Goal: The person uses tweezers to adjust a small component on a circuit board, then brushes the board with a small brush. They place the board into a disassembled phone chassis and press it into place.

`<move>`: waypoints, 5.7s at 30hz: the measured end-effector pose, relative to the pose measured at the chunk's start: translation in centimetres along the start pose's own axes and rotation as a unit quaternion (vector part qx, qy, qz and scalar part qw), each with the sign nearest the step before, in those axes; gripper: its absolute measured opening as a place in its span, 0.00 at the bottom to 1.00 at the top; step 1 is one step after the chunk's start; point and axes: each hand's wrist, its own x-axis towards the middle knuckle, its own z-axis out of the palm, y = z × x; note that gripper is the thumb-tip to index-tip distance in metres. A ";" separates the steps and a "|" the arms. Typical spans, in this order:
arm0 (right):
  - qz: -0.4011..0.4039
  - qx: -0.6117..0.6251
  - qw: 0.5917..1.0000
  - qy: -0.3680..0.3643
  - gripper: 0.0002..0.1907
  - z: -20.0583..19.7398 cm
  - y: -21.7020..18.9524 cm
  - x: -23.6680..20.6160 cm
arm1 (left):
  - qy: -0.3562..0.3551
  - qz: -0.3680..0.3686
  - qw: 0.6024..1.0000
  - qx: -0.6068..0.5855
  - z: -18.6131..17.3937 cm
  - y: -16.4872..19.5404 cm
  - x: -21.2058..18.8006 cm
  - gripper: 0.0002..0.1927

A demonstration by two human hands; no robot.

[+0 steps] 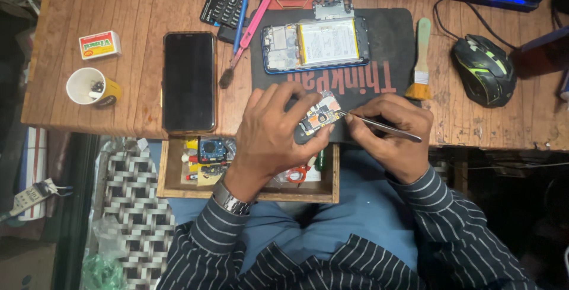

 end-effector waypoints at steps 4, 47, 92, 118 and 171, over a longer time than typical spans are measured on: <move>-0.001 0.005 1.000 0.001 0.04 -0.1 0.0 0.0 | 0.001 0.002 1.000 0.000 0.0 0.1 0.1 0.21; -0.006 0.000 1.000 0.006 0.04 0.0 0.1 -0.1 | -0.013 0.018 1.000 0.010 0.1 -0.4 -0.1 0.20; 0.005 -0.006 1.000 -0.014 0.05 0.2 0.0 -0.1 | -0.017 0.011 1.000 0.000 -0.1 -0.6 -0.3 0.20; -0.007 -0.004 1.000 -0.012 0.04 0.3 0.1 0.1 | -0.006 0.019 1.000 -0.001 -0.2 -0.6 0.0 0.20; -0.058 -0.355 0.933 0.010 0.19 -5.7 0.7 1.5 | -0.009 0.018 1.000 -0.016 -1.1 -1.1 -1.3 0.20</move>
